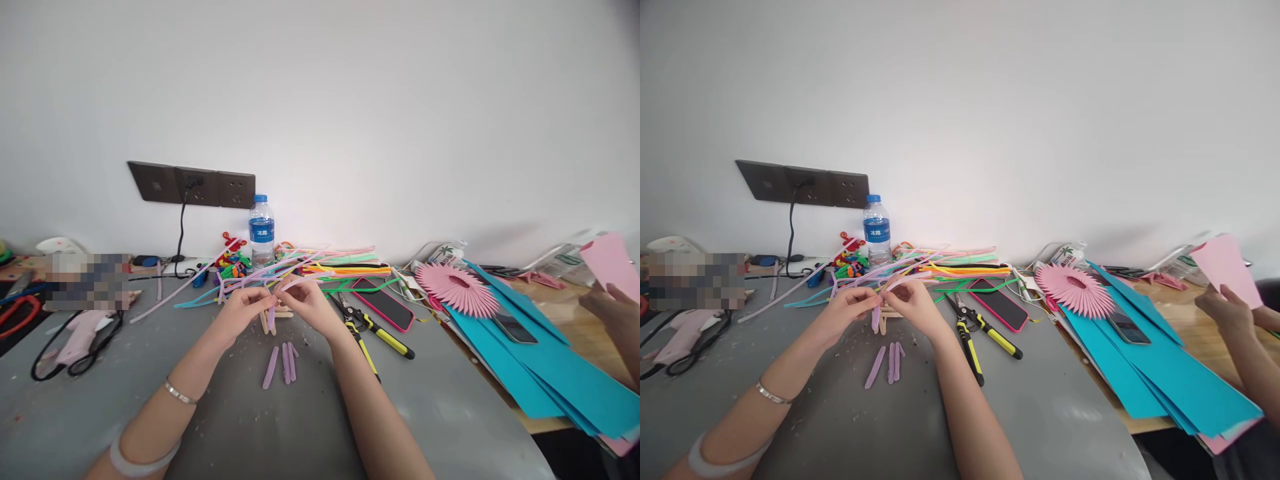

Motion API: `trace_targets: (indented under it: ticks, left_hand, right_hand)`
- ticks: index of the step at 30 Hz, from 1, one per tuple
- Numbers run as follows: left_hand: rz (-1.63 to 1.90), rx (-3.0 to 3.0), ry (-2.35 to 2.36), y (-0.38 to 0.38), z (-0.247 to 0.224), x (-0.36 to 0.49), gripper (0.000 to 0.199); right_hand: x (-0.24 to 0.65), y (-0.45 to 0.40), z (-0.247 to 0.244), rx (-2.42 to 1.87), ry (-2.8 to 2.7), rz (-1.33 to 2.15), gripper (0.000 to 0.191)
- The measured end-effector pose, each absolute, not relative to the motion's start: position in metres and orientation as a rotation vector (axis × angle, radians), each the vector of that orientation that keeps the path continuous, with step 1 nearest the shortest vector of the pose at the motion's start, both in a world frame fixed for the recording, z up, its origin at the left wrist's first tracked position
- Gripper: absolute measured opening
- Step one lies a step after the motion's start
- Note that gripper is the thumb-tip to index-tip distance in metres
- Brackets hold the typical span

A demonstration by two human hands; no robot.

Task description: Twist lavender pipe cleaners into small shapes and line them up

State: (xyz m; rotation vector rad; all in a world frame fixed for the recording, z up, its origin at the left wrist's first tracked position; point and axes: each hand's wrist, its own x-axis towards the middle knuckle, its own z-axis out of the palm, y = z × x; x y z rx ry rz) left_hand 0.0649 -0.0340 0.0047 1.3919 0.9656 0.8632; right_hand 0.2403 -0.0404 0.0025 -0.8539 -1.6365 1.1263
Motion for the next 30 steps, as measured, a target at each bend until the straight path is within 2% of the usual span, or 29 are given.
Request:
trace_targets:
  ticks: [15, 30]
  left_hand:
    - [1.114, 0.999, 0.912, -0.036, 0.001, 0.072, 0.039]
    - [1.342, 0.746, 0.956, -0.033, -0.006, 0.077, 0.031]
  right_hand:
    - [0.226, -0.050, 0.006, -0.924, -1.783, 0.611, 0.013]
    - [0.221, -0.047, -0.006, -0.923, -1.861, 0.443, 0.015]
